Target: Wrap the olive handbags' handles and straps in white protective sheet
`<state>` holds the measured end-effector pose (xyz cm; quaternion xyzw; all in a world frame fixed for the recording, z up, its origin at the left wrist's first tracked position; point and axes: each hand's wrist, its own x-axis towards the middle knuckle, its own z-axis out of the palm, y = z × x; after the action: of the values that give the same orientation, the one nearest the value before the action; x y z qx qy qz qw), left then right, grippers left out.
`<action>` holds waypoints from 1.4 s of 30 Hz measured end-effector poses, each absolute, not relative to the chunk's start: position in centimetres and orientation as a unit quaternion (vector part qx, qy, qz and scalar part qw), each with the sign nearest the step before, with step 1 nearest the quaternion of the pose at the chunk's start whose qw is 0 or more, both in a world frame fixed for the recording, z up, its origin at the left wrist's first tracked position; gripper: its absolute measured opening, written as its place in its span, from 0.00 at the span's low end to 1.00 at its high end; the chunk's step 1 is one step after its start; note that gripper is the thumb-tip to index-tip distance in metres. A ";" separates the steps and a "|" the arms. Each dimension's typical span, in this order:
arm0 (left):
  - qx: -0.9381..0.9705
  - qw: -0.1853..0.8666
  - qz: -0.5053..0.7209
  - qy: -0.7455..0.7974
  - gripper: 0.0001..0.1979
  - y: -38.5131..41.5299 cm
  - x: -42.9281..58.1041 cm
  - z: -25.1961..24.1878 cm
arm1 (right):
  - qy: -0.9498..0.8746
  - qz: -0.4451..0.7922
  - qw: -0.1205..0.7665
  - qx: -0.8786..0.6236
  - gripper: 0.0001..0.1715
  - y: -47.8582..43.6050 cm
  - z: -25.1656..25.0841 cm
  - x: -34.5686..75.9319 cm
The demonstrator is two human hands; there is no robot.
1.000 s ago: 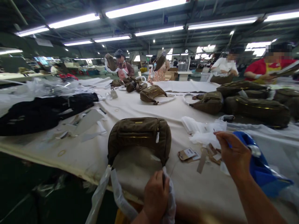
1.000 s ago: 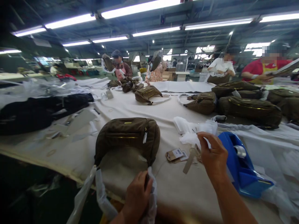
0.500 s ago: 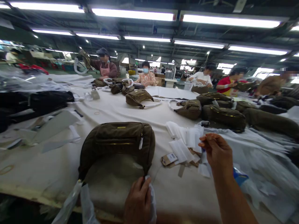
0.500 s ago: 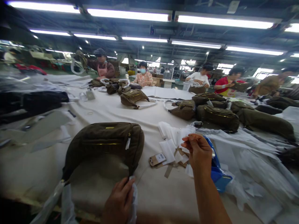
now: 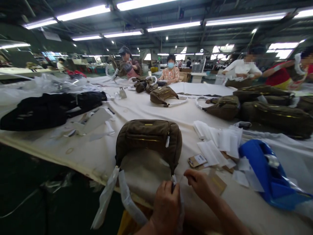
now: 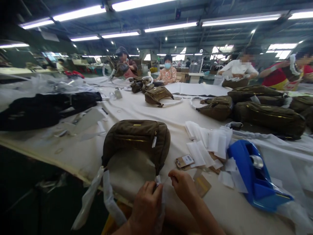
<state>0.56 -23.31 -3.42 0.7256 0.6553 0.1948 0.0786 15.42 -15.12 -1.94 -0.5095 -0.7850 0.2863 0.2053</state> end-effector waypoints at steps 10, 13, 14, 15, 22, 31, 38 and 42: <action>0.756 0.095 0.235 0.603 0.18 -23.5 0.3 -4.2 | -0.794 0.254 0.173 -0.525 0.15 -15.2 -1.1 15.5; 0.737 0.082 0.264 0.616 0.21 -23.3 0.2 -4.3 | -0.791 0.259 0.173 -0.527 0.15 -15.2 -0.8 15.2; 0.735 0.079 0.264 0.620 0.21 -23.2 0.2 -4.3 | -0.791 0.260 0.172 -0.527 0.15 -15.2 -0.8 15.2; 0.734 0.081 0.257 0.623 0.20 -23.2 0.2 -4.3 | -0.791 0.261 0.171 -0.526 0.15 -15.2 -0.9 15.3; 0.738 0.106 0.227 0.627 0.13 -23.6 -0.2 -3.9 | -0.802 0.250 0.163 -0.517 0.14 -15.0 -1.8 15.8; 0.687 0.146 0.339 0.626 0.17 -23.0 -0.6 -5.0 | -0.811 0.299 0.174 -0.471 0.12 -15.9 -2.1 12.2; 0.652 0.195 0.251 0.688 0.14 -21.7 -2.9 -3.0 | -0.813 0.289 0.173 -0.475 0.13 -15.9 -0.9 11.5; 0.661 0.209 0.284 0.662 0.13 -21.2 -4.1 -3.0 | -0.836 0.227 0.139 -0.479 0.12 -16.1 0.0 12.3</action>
<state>-4.13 -21.24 -3.00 0.6612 0.6623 0.2841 0.2086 12.35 -16.05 -0.02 -0.4791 -0.8363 0.2273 0.1394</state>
